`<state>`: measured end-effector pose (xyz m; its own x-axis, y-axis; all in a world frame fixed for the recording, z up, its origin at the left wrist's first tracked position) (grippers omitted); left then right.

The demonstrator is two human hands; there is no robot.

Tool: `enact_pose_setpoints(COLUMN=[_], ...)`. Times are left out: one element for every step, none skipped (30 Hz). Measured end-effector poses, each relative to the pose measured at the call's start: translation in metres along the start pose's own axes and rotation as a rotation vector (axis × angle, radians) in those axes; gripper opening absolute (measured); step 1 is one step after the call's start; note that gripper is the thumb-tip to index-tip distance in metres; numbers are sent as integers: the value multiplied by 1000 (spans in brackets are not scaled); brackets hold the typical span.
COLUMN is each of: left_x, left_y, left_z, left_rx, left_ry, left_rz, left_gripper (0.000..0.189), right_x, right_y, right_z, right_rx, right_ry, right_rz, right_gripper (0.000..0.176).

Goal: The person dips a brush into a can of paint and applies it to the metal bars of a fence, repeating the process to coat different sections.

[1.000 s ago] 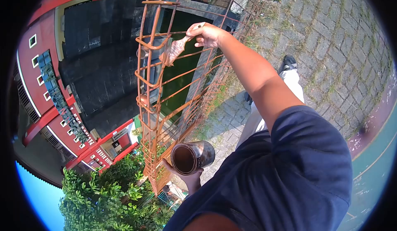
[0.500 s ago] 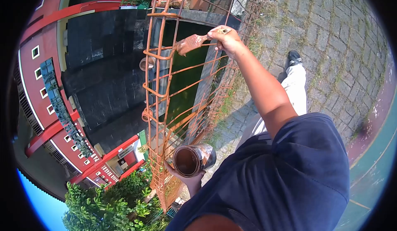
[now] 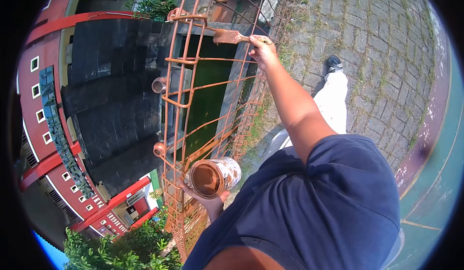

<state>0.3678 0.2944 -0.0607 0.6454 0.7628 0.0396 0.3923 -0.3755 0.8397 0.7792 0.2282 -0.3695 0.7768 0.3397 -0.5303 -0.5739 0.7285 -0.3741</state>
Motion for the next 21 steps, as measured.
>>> enact_pose_setpoints(left_x=[0, -1, -5, -10, -15, -17, -17, -17, -16, -16, -18, -18, -19, -18, -17, -18, -20, -23, -24, -27, -29], left_y=[5, 9, 4, 0, -5, -10, -7, -5, 0, 4, 9, 13, 25, 33, 40, 44, 45, 40, 44, 48, 52], left_z=[-2, -3, -10, -17, -24, -27, -21, -15, -11, -11, -12, -10, -5, -3, -2, 0, 0, 2, 5, 11, 17], left_rx=[-8, -18, 10, 39, 68, 35, -88, -211, -196, -178, -158, -181, -205, -218, -232, -245, -258, -256, -276, -297, -323], left_ry=[3, 7, 8, 10, 12, -14, -19, -22, -14, -7, -1, -18, 1, 10, 22, 24, 27, 24, 38, 56, 79], left_rz=[10, 18, 56, 94, 131, 156, 127, 98, 99, 96, 91, 58, 72, 98, 121, 126, 125, 155, 154, 150, 146], left_gripper=[157, 157, 156, 156, 155, 155, 156, 157, 156, 155, 155, 154, 154, 154, 154, 153, 152, 151, 151, 150, 150], right_x=[1, 4, 1, -8, -13, -23, -34, -44, -50, -46, -44, -43, -39, -34, -34, -52, -75, -94, -101, -109, -115], right_y=[-5, -11, -16, -25, -32, -40, -50, -51, -50, -46, -42, -44, -51, -63, -79, -96, -114, -128, -133, -138, -144], right_z=[-17, -34, -45, -47, -37, -22, -3, 17, 32, 33, 31, 20, 1, -21, -35, -29, -24, -15, -10, -8, -5], right_rx=[-61, -106, -153, -162, -102, -43, 16, 68, 75, -90, -255, -454, -492, -527, -565, -494, -428, -445, -475, -510, -552], right_ry=[61, 139, 220, 298, 239, 178, 113, 39, -17, 6, 30, 97, 201, 303, 403, 359, 318, 288, 233, 178, 119], right_rz=[-30, -44, -52, -82, -99, -115, -133, -81, -56, -57, -58, -68, -100, -132, -165, -131, -93, -58, -47, -33, -19], right_gripper=[21, 21, 21, 20, 19, 19, 19, 19, 19, 17, 16, 16, 15, 15, 15, 14, 14, 13, 14, 14, 15])
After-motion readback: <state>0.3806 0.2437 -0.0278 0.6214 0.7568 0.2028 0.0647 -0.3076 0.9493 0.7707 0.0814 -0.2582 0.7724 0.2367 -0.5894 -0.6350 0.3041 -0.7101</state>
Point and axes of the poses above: each hand's wrist, its own x-axis towards the middle knuckle, its own z-axis out of the palm, y = z × x, the point moved 9 cm from there along x, towards the middle knuckle
